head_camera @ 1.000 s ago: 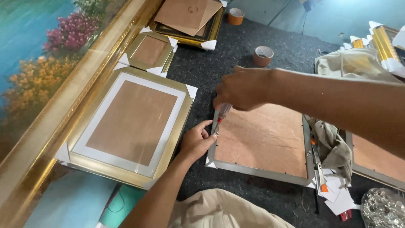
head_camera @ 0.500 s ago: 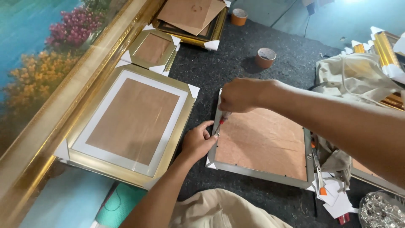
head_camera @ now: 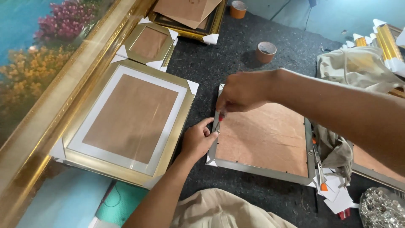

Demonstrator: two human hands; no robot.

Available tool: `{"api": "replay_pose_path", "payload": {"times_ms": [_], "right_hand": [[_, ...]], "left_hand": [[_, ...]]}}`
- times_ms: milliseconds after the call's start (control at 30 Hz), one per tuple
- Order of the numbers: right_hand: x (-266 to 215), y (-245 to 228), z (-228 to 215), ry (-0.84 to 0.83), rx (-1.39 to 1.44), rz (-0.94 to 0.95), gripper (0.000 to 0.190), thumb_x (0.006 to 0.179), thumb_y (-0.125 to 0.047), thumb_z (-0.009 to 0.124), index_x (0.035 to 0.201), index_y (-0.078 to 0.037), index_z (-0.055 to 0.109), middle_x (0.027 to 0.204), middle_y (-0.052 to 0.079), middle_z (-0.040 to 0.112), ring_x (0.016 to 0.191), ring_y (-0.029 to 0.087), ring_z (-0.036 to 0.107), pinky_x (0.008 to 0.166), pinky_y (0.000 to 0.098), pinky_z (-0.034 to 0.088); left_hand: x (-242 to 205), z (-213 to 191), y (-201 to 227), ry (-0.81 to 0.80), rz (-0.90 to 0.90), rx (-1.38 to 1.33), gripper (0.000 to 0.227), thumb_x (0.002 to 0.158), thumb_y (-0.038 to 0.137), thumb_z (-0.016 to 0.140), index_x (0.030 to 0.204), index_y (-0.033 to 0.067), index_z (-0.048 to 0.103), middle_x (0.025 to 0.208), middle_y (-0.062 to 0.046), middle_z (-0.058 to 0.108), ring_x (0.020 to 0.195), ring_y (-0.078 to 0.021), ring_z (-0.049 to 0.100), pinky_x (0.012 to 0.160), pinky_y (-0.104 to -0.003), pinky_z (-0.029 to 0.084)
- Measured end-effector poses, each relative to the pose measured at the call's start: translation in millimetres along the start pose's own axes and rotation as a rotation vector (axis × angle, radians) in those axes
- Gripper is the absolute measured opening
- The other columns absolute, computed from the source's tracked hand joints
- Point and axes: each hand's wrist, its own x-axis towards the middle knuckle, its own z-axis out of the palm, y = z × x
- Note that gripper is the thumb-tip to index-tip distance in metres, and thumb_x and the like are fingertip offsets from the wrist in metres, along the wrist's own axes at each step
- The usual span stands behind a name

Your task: Securing the backing board of a picture frame by manually pressing metal points into the frame using a hand tool.

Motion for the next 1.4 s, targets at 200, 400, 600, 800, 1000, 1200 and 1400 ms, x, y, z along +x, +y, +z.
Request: {"api": "replay_pose_path", "payload": {"times_ms": [200, 400, 600, 800, 1000, 1200, 1400], "right_hand": [[21.8, 6.7, 9.7, -0.017, 0.06, 0.398, 0.023, 0.078, -0.035, 0.05, 0.086, -0.023, 0.068, 0.079, 0.005, 0.067, 0.081, 0.026, 0.065, 0.069, 0.0397, 0.053], [5.0, -7.9, -7.9, -0.113, -0.103, 0.344, 0.032, 0.082, -0.037, 0.046, 0.105, -0.022, 0.062, 0.092, 0.007, 0.065, 0.09, 0.028, 0.061, 0.076, 0.044, 0.047], [-7.6, 3.9, -11.5, -0.101, -0.551, -0.228, 0.027, 0.087, -0.014, 0.046, 0.107, -0.028, 0.058, 0.085, 0.001, 0.062, 0.09, 0.021, 0.056, 0.072, 0.0356, 0.042], [9.1, 15.7, 6.5, -0.005, -0.052, -0.13, 0.022, 0.082, -0.022, 0.049, 0.097, -0.021, 0.065, 0.077, 0.013, 0.067, 0.074, 0.035, 0.063, 0.066, 0.0443, 0.052], [16.1, 0.5, 8.9, -0.002, 0.085, 0.358, 0.023, 0.081, -0.03, 0.052, 0.086, -0.016, 0.069, 0.076, 0.01, 0.067, 0.077, 0.027, 0.065, 0.065, 0.0378, 0.053], [10.1, -3.8, 4.8, -0.015, -0.005, 0.404, 0.03, 0.08, -0.033, 0.051, 0.105, -0.02, 0.062, 0.083, 0.01, 0.065, 0.075, 0.027, 0.065, 0.063, 0.0405, 0.051], [-20.0, -6.9, 0.9, 0.031, -0.547, -0.023, 0.024, 0.082, -0.014, 0.046, 0.092, -0.03, 0.06, 0.088, 0.0, 0.062, 0.093, 0.023, 0.055, 0.073, 0.037, 0.043]], "left_hand": [[-1.9, -2.4, 3.4, -0.004, 0.0, 0.013, 0.047, 0.069, 0.028, 0.062, 0.116, 0.0218, 0.057, 0.065, 0.001, 0.06, 0.074, -0.0176, 0.064, 0.069, -0.033, 0.05], [-2.0, 0.1, 0.1, -0.004, 0.011, 0.052, 0.05, 0.066, 0.032, 0.061, 0.116, 0.0281, 0.056, 0.066, 0.002, 0.059, 0.078, -0.0178, 0.064, 0.072, -0.033, 0.05], [-1.8, -0.4, -3.0, 0.016, 0.028, 0.005, 0.05, 0.066, 0.029, 0.061, 0.116, 0.0244, 0.057, 0.064, 0.002, 0.059, 0.074, -0.0169, 0.063, 0.069, -0.032, 0.05], [0.5, 0.0, -3.0, -0.017, 0.016, 0.005, 0.049, 0.069, 0.027, 0.061, 0.118, 0.0225, 0.055, 0.065, 0.001, 0.059, 0.073, -0.0171, 0.063, 0.068, -0.031, 0.05], [2.9, -0.8, -4.7, -0.034, 0.022, 0.005, 0.051, 0.069, 0.028, 0.062, 0.119, 0.0234, 0.055, 0.067, 0.002, 0.06, 0.075, -0.0165, 0.063, 0.069, -0.032, 0.05], [9.0, 19.9, -31.2, 0.164, 0.219, 0.146, 0.045, 0.067, 0.032, 0.062, 0.112, 0.0253, 0.057, 0.07, 0.0, 0.057, 0.074, -0.0221, 0.062, 0.066, -0.037, 0.051], [-41.9, 21.8, -24.3, 0.269, 0.578, 0.382, 0.036, 0.079, 0.023, 0.054, 0.113, 0.0127, 0.055, 0.098, -0.01, 0.054, 0.087, -0.0319, 0.058, 0.067, -0.04, 0.049]]}}
